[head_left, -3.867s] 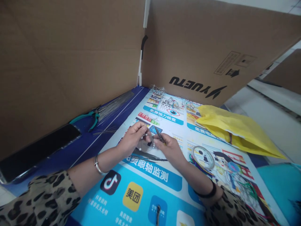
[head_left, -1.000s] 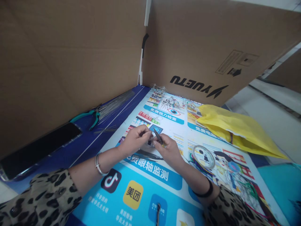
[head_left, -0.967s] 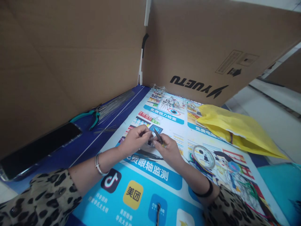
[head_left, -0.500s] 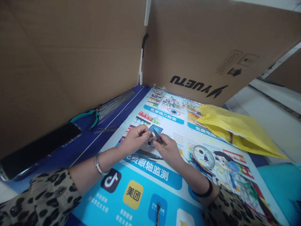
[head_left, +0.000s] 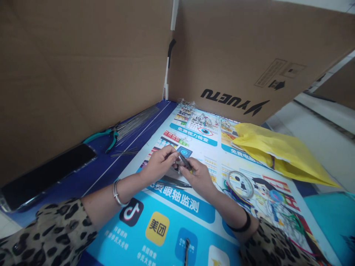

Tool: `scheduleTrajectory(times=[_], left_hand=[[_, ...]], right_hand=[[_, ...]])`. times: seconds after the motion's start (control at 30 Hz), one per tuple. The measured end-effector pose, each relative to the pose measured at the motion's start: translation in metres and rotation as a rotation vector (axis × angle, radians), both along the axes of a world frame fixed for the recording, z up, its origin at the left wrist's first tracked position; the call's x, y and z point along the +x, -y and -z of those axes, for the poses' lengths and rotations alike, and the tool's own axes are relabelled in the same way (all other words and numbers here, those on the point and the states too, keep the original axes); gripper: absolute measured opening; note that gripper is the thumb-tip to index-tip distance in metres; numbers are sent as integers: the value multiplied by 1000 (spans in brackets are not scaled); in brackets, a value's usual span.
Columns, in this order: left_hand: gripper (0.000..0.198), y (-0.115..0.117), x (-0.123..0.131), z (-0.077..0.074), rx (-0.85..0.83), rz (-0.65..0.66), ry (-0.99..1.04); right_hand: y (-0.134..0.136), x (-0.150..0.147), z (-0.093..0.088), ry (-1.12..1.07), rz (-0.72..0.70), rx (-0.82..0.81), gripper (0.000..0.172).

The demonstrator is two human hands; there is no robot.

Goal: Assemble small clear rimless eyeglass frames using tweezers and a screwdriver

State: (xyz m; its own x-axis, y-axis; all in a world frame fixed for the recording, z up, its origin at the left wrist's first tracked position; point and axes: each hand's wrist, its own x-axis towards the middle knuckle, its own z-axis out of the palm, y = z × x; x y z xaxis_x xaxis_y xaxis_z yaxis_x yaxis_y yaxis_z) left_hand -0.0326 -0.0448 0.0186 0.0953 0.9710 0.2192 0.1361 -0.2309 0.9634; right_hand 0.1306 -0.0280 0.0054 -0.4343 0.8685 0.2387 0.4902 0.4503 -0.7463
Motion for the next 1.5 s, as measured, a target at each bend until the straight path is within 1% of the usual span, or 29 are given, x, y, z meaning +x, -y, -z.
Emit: scheduleTrajectory(times=[0.17,0.3,0.47,0.67,0.97,1.2,1.37,1.5], left_hand=[[22,-2,-1,3,24,-16,-86],[22,-1,-1,3,67,-39,-150],[21,-1,-2,1,83,-66,-174],[20,-2,-3,2,109,-90,-214],[19,-1,-1,4,75,-63,-193],[17,-1,-1,2,73,-50,-199],[12,-1,-1,4,51,-25,-188],[13,-1,0,5,26,-16,-182]], right_hand=[[0,0,-1,7,8,-7,12],[0,0,0,8,12,13,12],[0,0,1,17,-4,38,12],[0,1,1,37,-14,66,13],[0,0,1,39,-29,97,7],[-2,0,5,38,-51,124,9],[0,0,5,44,-68,130,8],[0,-1,4,51,-80,129,6]])
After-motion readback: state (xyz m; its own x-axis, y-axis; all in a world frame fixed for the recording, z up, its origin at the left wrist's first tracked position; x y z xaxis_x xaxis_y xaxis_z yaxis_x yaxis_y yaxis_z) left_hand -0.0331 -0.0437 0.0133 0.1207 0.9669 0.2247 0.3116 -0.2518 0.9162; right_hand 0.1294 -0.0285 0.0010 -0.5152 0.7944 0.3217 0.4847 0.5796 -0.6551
